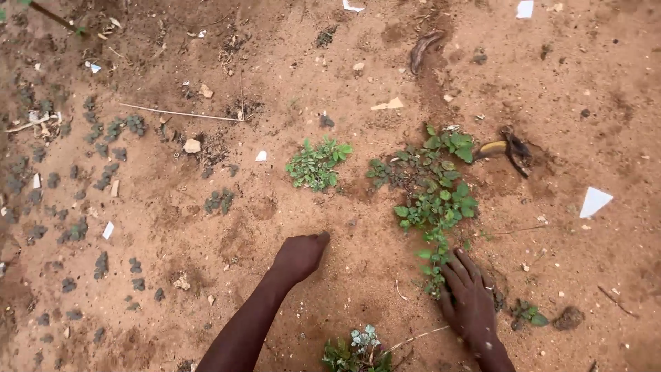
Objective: Manually pulling weeds from the soil and gathering them into a bunch.
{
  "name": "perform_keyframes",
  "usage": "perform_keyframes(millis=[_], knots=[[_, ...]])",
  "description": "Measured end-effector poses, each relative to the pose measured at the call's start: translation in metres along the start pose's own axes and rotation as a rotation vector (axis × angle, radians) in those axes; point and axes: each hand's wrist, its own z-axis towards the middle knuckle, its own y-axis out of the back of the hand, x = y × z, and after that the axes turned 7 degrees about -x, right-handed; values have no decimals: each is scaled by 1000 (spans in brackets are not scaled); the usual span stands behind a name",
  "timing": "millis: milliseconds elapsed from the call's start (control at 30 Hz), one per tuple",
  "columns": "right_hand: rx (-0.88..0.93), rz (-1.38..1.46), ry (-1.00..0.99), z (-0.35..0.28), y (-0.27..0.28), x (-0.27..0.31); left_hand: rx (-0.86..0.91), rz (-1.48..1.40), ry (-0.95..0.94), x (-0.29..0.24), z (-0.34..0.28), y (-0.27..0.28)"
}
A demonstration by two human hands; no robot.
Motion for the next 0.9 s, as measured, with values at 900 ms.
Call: perform_keyframes(millis=[900], knots=[[119,-2,-152,-186,-131,-45,-90,-48,214,119,142,89]])
